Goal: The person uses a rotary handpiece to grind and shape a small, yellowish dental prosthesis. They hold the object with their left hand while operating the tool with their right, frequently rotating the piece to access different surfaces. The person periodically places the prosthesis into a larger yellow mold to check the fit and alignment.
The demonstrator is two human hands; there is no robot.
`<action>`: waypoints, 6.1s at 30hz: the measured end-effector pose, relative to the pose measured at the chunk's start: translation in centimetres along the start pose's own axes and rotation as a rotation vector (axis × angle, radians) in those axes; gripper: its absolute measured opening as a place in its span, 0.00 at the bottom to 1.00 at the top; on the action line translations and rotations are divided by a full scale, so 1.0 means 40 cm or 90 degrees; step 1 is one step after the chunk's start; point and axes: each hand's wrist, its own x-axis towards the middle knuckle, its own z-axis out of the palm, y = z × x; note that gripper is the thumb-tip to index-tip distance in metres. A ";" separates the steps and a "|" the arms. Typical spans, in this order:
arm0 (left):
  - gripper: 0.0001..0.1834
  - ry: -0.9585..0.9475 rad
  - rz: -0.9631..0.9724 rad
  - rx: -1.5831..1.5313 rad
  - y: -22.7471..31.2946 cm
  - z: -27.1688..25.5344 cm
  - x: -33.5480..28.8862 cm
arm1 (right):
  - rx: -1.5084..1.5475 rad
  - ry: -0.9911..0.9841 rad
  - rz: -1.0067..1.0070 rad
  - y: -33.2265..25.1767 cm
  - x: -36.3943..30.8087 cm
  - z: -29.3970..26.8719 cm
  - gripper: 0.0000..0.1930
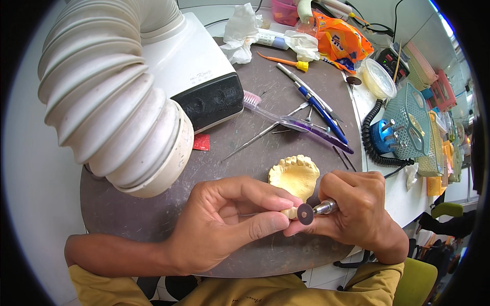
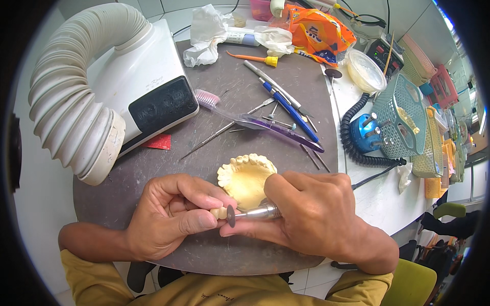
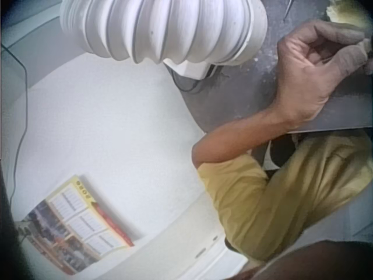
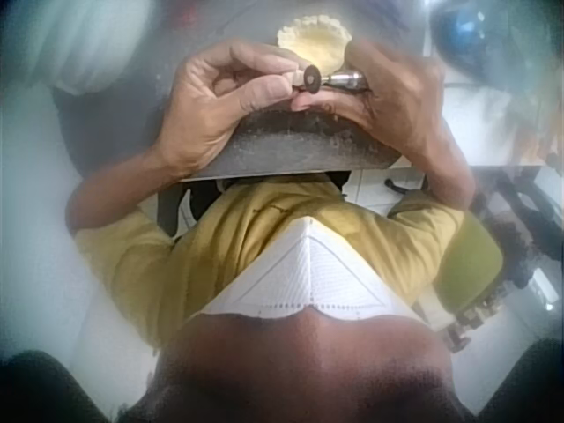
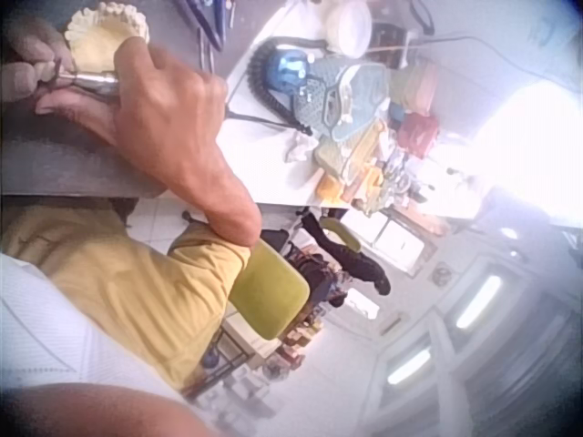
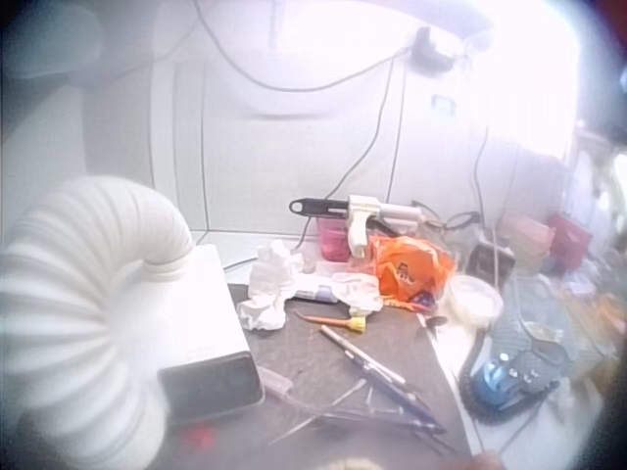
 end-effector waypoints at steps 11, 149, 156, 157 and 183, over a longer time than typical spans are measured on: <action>0.08 0.002 -0.007 -0.004 0.001 -0.001 0.000 | -0.004 0.001 0.001 0.001 -0.001 0.001 0.29; 0.08 0.037 -0.006 -0.001 -0.004 0.001 0.006 | 0.007 -0.005 0.036 -0.011 0.000 0.004 0.31; 0.07 0.017 -0.006 -0.004 -0.006 -0.005 0.007 | 0.011 0.000 0.023 -0.009 0.000 0.008 0.31; 0.07 0.008 -0.002 -0.015 -0.008 -0.006 0.009 | 0.012 -0.004 0.015 -0.007 -0.003 0.010 0.31; 0.08 -0.007 0.005 -0.015 -0.008 -0.006 0.006 | 0.018 0.015 0.019 -0.010 -0.001 0.010 0.31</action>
